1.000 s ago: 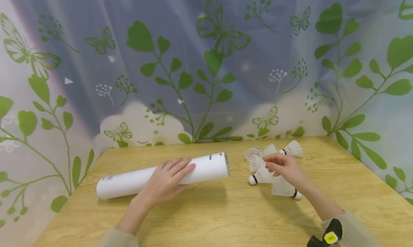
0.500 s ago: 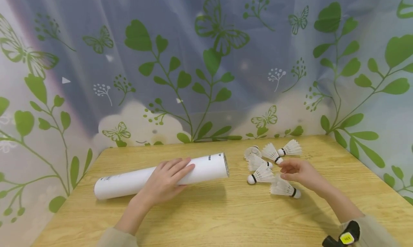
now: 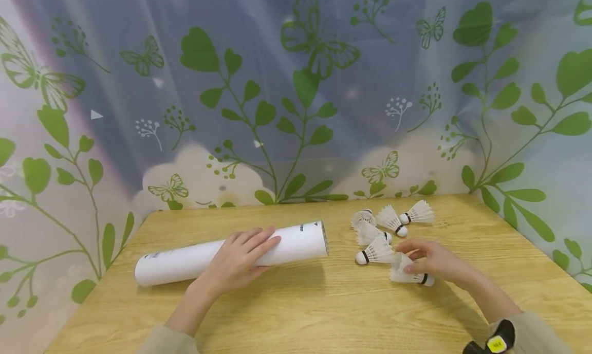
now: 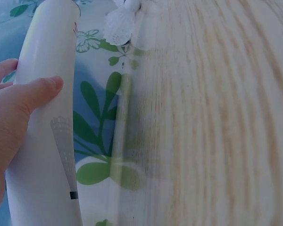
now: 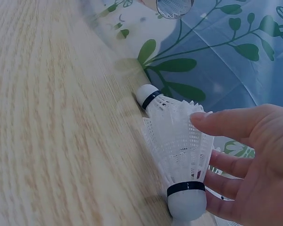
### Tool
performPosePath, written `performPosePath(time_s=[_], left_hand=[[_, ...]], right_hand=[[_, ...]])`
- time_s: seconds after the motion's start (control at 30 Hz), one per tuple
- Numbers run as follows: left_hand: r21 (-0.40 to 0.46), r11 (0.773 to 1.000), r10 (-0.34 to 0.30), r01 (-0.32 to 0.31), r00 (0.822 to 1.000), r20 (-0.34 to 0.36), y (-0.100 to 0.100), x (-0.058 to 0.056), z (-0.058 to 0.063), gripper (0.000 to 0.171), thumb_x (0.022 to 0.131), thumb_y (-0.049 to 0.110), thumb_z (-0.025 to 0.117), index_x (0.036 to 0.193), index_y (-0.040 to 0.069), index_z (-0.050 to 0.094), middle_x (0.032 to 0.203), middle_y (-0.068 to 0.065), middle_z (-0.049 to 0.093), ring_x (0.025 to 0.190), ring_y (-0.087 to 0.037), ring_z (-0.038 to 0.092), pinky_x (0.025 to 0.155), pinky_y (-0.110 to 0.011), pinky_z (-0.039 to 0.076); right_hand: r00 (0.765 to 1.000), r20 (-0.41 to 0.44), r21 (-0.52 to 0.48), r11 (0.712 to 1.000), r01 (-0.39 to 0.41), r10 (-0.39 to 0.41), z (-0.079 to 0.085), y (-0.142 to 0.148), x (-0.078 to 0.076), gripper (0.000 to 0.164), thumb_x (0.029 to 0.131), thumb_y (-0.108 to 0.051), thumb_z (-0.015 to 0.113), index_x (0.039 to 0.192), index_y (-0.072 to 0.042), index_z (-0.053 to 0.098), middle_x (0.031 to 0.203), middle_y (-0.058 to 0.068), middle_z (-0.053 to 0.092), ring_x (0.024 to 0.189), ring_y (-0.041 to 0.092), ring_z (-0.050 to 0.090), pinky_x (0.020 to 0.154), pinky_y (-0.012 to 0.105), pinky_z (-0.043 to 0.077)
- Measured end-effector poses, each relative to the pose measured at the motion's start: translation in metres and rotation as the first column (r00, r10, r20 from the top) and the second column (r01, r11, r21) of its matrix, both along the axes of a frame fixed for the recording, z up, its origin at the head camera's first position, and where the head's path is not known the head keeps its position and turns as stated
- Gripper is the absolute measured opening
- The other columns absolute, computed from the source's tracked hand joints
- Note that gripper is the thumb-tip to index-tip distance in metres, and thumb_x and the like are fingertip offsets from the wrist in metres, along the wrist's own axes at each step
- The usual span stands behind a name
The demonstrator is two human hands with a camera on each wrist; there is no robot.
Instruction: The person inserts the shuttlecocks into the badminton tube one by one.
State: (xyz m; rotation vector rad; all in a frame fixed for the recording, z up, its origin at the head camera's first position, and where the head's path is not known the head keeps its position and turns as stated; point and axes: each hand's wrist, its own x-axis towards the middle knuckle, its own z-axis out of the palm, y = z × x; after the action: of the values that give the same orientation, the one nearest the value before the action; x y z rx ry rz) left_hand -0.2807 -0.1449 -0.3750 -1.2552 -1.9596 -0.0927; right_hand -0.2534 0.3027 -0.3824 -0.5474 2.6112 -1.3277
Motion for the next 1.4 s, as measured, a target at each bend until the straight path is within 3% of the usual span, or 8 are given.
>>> performPosePath(time_s=[0.23, 0.57, 0.77, 1.0, 1.17, 1.4], left_hand=[[-0.004, 1.000, 0.004, -0.004, 1.000, 0.001, 0.001, 0.000, -0.001, 0.076, 0.061, 0.024, 0.085, 0.129, 0.010, 0.054, 0.129, -0.009, 0.055, 0.105, -0.028, 0.056, 0.074, -0.043, 0.050], [-0.012, 1.000, 0.006, -0.005, 1.000, 0.016, 0.000, 0.000, -0.002, 0.075, 0.063, 0.025, 0.084, 0.130, 0.010, 0.053, 0.129, -0.009, 0.054, 0.106, -0.027, 0.055, 0.075, -0.043, 0.049], [-0.014, 1.000, 0.018, -0.017, 0.999, 0.043, 0.000, 0.001, -0.002, 0.075, 0.064, 0.024, 0.084, 0.130, 0.011, 0.052, 0.130, -0.008, 0.053, 0.108, -0.027, 0.055, 0.077, -0.043, 0.049], [-0.006, 0.999, 0.032, -0.031, 0.995, 0.091, 0.002, 0.002, 0.001, 0.074, 0.064, 0.025, 0.084, 0.130, 0.012, 0.053, 0.130, -0.007, 0.054, 0.107, -0.027, 0.055, 0.077, -0.044, 0.049], [-0.010, 0.999, 0.043, -0.042, 0.978, 0.206, 0.005, 0.005, 0.006, 0.073, 0.066, 0.025, 0.083, 0.131, 0.015, 0.052, 0.132, -0.004, 0.052, 0.110, -0.027, 0.054, 0.080, -0.047, 0.048], [-0.054, 0.995, 0.095, -0.081, 0.940, 0.328, 0.008, 0.008, 0.009, 0.072, 0.070, 0.028, 0.080, 0.135, 0.019, 0.048, 0.135, -0.004, 0.049, 0.116, -0.026, 0.050, 0.088, -0.049, 0.044]], right_hand=[[0.999, 0.014, 0.003, 0.999, 0.036, -0.036, -0.002, 0.005, 0.002, 0.038, 0.082, -0.015, 0.070, 0.109, 0.002, 0.051, 0.115, 0.021, 0.051, 0.095, 0.029, 0.057, 0.071, 0.036, 0.048], [0.994, -0.092, 0.056, 0.997, 0.062, -0.057, -0.004, 0.016, 0.007, 0.037, 0.084, -0.020, 0.069, 0.108, 0.007, 0.060, 0.109, 0.024, 0.058, 0.081, 0.016, 0.060, 0.063, 0.029, 0.052], [0.979, -0.165, 0.106, 0.985, 0.138, -0.119, 0.004, 0.016, 0.011, 0.025, 0.086, -0.024, 0.066, 0.097, -0.001, 0.067, 0.107, 0.019, 0.062, 0.079, 0.011, 0.057, 0.058, 0.027, 0.050], [0.968, -0.170, 0.086, 0.976, 0.202, -0.185, 0.009, 0.015, 0.012, 0.018, 0.087, -0.024, 0.065, 0.089, -0.006, 0.067, 0.111, 0.019, 0.059, 0.081, 0.012, 0.057, 0.058, 0.028, 0.049], [0.955, -0.197, 0.024, 0.972, 0.232, -0.223, 0.013, 0.013, 0.012, 0.021, 0.089, -0.024, 0.063, 0.094, -0.003, 0.068, 0.115, 0.021, 0.057, 0.088, 0.016, 0.059, 0.062, 0.031, 0.051], [0.934, -0.262, -0.055, 0.970, 0.236, -0.243, 0.021, 0.004, 0.009, 0.023, 0.091, -0.022, 0.060, 0.096, 0.000, 0.067, 0.117, 0.022, 0.056, 0.084, 0.004, 0.057, 0.065, 0.029, 0.052]])
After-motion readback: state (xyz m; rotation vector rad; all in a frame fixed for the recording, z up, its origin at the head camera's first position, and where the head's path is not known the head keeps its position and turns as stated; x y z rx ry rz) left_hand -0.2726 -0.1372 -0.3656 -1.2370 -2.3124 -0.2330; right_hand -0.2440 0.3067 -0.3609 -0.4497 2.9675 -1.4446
